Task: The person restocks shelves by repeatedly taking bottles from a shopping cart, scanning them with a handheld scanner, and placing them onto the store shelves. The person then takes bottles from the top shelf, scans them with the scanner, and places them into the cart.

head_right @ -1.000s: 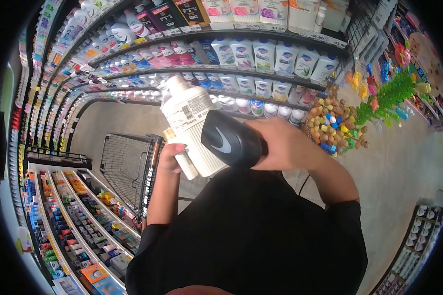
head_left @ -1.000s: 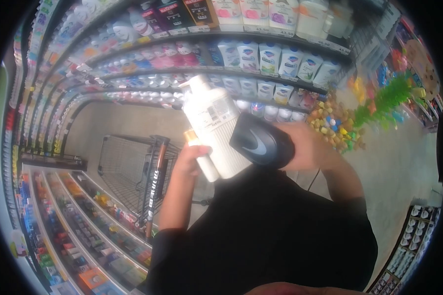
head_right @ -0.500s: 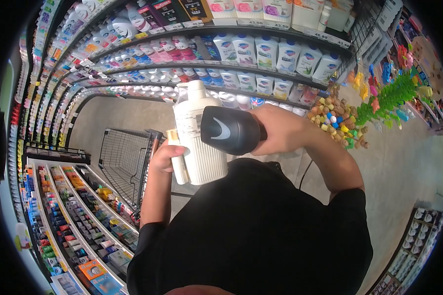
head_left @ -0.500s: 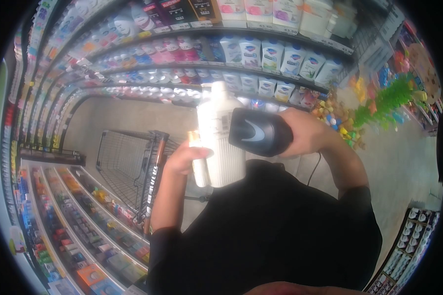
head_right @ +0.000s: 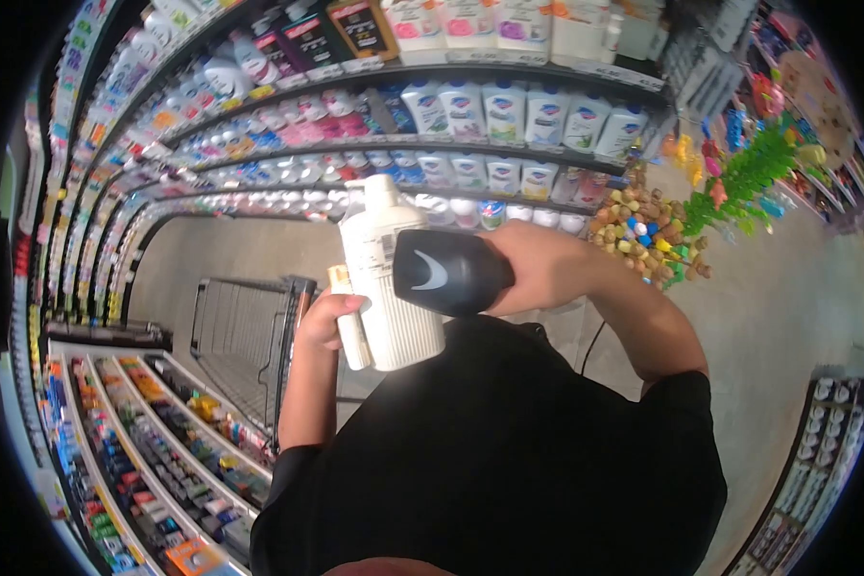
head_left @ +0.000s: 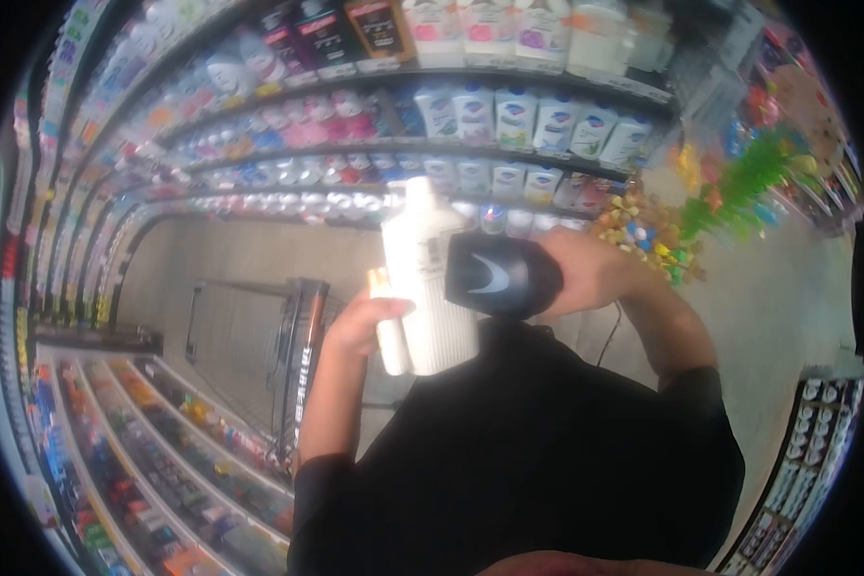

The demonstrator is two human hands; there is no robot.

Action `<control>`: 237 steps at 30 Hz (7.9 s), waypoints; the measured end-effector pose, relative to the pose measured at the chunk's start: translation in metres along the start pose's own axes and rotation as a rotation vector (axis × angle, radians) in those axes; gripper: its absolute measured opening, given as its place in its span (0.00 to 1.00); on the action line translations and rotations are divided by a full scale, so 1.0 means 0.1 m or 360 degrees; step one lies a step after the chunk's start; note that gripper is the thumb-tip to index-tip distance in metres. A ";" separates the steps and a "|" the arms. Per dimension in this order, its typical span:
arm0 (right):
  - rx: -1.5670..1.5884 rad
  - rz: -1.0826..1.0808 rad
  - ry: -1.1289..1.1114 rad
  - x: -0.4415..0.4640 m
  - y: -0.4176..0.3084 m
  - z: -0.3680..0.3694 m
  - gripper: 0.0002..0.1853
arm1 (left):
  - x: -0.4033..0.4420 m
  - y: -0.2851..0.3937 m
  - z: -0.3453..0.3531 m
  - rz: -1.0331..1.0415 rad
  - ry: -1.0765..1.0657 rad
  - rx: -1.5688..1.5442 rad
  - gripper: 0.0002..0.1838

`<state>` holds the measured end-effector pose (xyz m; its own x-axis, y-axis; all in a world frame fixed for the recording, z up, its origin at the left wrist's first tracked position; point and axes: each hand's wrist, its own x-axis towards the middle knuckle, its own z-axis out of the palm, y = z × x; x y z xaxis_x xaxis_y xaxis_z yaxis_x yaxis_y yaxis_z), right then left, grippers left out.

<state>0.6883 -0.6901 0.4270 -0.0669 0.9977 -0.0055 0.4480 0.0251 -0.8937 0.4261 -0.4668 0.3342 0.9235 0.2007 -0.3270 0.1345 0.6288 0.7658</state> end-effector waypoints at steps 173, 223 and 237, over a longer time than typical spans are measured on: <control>0.0302 -0.0270 0.2175 -0.64 1.77 -2.64 0.29 | 5.25 0.27 3.63 0.1785 0.0261 0.1205 0.28; 0.0425 0.0122 0.2391 -1.99 2.01 -1.24 0.19 | 3.74 1.09 3.68 0.1507 -0.0643 0.2035 0.27; 0.0802 0.0461 0.1804 -2.27 2.66 -0.46 0.12 | 1.75 1.02 3.95 0.0992 -0.1204 0.0226 0.07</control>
<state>0.8642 -0.9072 0.2110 0.8840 0.4629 -0.0658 -0.0850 0.0207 -0.9962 0.7437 -0.6638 0.5736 0.8232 -0.0985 0.5591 -0.4576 0.4677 0.7562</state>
